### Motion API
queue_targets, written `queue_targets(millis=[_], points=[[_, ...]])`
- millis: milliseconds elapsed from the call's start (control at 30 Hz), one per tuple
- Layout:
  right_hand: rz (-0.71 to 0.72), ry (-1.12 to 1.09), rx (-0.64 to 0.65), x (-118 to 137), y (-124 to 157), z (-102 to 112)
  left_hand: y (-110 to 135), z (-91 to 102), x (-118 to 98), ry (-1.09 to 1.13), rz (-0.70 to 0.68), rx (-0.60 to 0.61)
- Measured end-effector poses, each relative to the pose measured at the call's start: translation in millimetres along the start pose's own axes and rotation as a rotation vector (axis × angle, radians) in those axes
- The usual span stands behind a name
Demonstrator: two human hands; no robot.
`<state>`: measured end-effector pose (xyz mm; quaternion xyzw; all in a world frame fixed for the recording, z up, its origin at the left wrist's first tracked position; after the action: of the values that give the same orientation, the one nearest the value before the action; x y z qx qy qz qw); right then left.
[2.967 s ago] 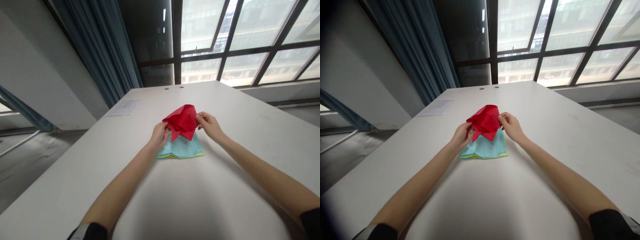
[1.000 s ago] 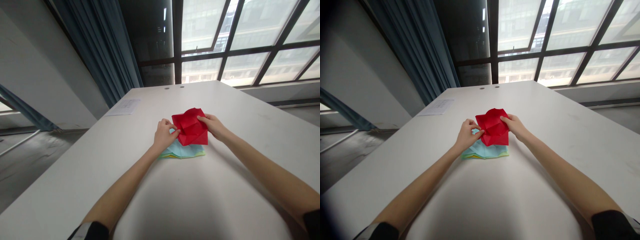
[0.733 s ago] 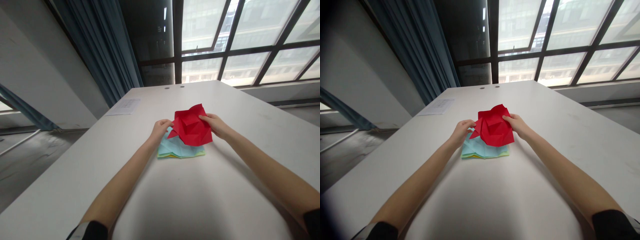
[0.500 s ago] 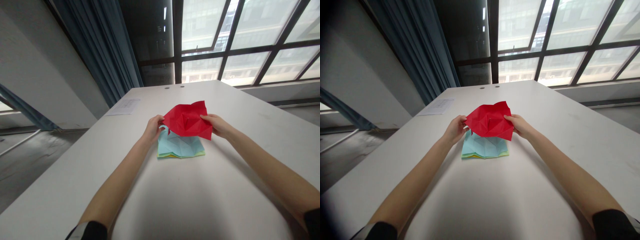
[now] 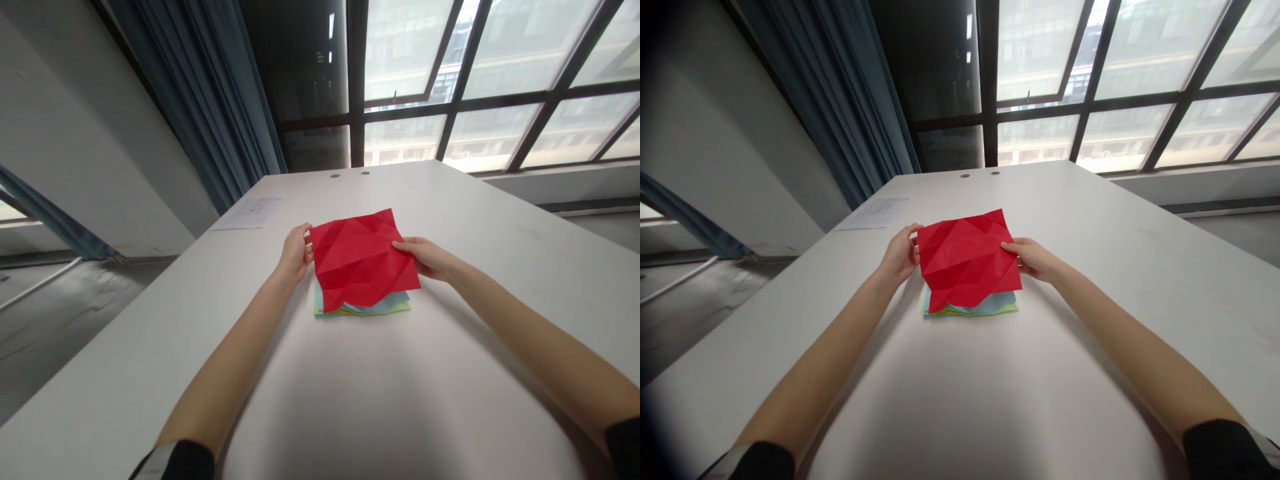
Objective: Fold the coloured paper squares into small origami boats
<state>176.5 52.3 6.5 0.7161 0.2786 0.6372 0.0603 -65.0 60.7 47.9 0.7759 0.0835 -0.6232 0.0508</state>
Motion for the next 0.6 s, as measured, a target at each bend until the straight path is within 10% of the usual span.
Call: queue_targets(millis=[233,600], points=[[-0.032,0.014,-0.067,-11.4,-7.3,-6.1,-3.0,-0.9,3.4,-0.555,-0.193,0.125],[0.064,0.694,-0.177,-13.5,-18.0,3.4,-12.2,-3.5,40.5,-1.275,-0.343,0.399]])
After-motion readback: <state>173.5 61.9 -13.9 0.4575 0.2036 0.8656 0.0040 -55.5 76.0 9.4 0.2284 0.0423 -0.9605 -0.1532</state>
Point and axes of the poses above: each hand's wrist, its own y-axis away from the middle knuckle, its own z-axis out of the back of the hand, x = y × z, the point moved 7 cm from there along -y, towards the middle knuckle, and after that the axes turned 8 degrees about -z, right-handed, at the moved point
